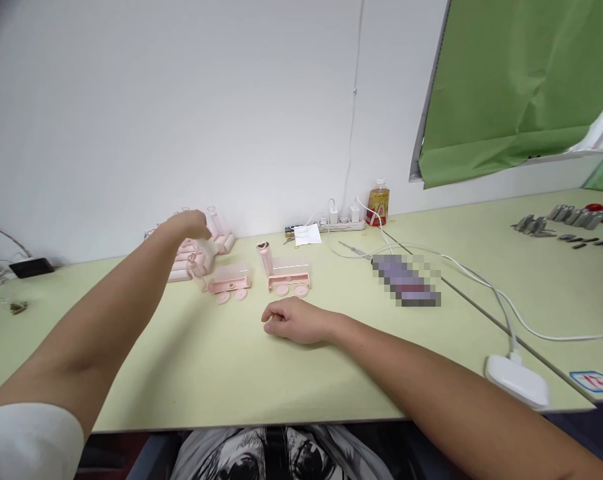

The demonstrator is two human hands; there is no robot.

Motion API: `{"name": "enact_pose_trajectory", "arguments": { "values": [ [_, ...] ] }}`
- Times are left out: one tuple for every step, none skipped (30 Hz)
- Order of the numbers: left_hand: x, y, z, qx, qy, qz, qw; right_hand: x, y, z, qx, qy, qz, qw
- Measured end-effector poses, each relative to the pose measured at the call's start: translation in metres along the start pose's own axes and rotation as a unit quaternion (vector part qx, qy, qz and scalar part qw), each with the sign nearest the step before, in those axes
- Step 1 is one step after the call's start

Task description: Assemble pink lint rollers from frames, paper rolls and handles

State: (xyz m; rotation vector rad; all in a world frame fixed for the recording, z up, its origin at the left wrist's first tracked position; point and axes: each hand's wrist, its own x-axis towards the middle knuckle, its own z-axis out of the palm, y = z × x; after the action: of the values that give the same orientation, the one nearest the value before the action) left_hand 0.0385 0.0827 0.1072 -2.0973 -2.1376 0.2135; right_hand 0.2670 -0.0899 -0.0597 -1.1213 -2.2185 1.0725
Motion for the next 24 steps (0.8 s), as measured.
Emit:
{"name": "enact_pose_trajectory", "arguments": {
  "values": [
    [-0.008,0.001,-0.008,-0.012,0.039,0.007,0.999,0.000,0.001,0.001,0.014,-0.001,0.000,1.000],
    [-0.018,0.002,-0.015,-0.032,0.078,0.029,0.996,0.001,0.002,0.001,0.035,-0.002,0.001,0.999],
    [-0.031,0.003,-0.021,-0.064,0.106,0.060,0.991,0.002,0.003,0.002,0.065,0.000,0.005,0.998],
    [-0.046,0.004,-0.025,-0.106,0.121,0.096,0.982,0.002,0.005,0.003,0.103,0.005,0.012,0.995],
    [-0.062,0.005,-0.027,-0.153,0.117,0.140,0.971,0.003,0.006,0.003,0.148,0.015,0.021,0.989],
    [-0.079,0.007,-0.026,-0.198,0.097,0.183,0.958,0.004,0.006,0.003,0.200,0.024,0.027,0.979],
    [-0.096,0.008,-0.023,-0.238,0.069,0.232,0.941,0.004,0.007,0.003,0.258,0.031,0.028,0.965],
    [-0.111,0.010,-0.016,-0.275,0.038,0.282,0.918,0.004,0.006,0.003,0.317,0.032,0.020,0.948],
    [-0.124,0.011,-0.006,-0.315,0.015,0.322,0.893,0.004,0.006,0.002,0.373,0.028,0.004,0.927],
    [-0.134,0.013,0.006,-0.351,-0.013,0.355,0.867,0.004,0.005,0.001,0.421,0.020,-0.017,0.907],
    [-0.141,0.015,0.020,-0.385,-0.021,0.374,0.843,0.005,0.005,0.000,0.458,0.015,-0.037,0.888],
    [-0.145,0.017,0.034,-0.413,-0.021,0.381,0.827,0.005,0.004,0.000,0.484,0.019,-0.054,0.873],
    [-0.146,0.019,0.049,-0.439,-0.008,0.383,0.813,0.005,0.004,-0.001,0.498,0.033,-0.066,0.864],
    [-0.145,0.020,0.064,-0.463,-0.008,0.378,0.801,0.005,0.004,-0.001,0.501,0.058,-0.071,0.860],
    [-0.143,0.021,0.076,-0.487,-0.014,0.370,0.791,0.006,0.004,-0.002,0.496,0.088,-0.072,0.861],
    [-0.139,0.022,0.087,-0.496,-0.037,0.364,0.788,0.006,0.004,-0.003,0.482,0.120,-0.069,0.865],
    [-0.136,0.021,0.096,-0.488,-0.064,0.360,0.793,0.007,0.005,-0.003,0.460,0.149,-0.063,0.873],
    [-0.133,0.021,0.103,-0.467,-0.087,0.354,0.806,0.007,0.006,-0.004,0.434,0.170,-0.056,0.883],
    [-0.130,0.020,0.108,-0.437,-0.102,0.344,0.824,0.007,0.006,-0.005,0.406,0.183,-0.050,0.894],
    [-0.127,0.018,0.112,-0.406,-0.105,0.331,0.845,0.007,0.007,-0.006,0.380,0.189,-0.048,0.904],
    [-0.124,0.017,0.115,-0.377,-0.095,0.313,0.866,0.007,0.008,-0.006,0.354,0.191,-0.049,0.914],
    [-0.121,0.016,0.118,-0.352,-0.076,0.292,0.886,0.006,0.008,-0.006,0.330,0.190,-0.054,0.923],
    [-0.117,0.015,0.121,-0.327,-0.054,0.268,0.905,0.006,0.008,-0.005,0.308,0.188,-0.061,0.931],
    [-0.114,0.016,0.125,-0.300,-0.034,0.244,0.921,0.006,0.008,-0.004,0.290,0.184,-0.069,0.936]
  ]
}}
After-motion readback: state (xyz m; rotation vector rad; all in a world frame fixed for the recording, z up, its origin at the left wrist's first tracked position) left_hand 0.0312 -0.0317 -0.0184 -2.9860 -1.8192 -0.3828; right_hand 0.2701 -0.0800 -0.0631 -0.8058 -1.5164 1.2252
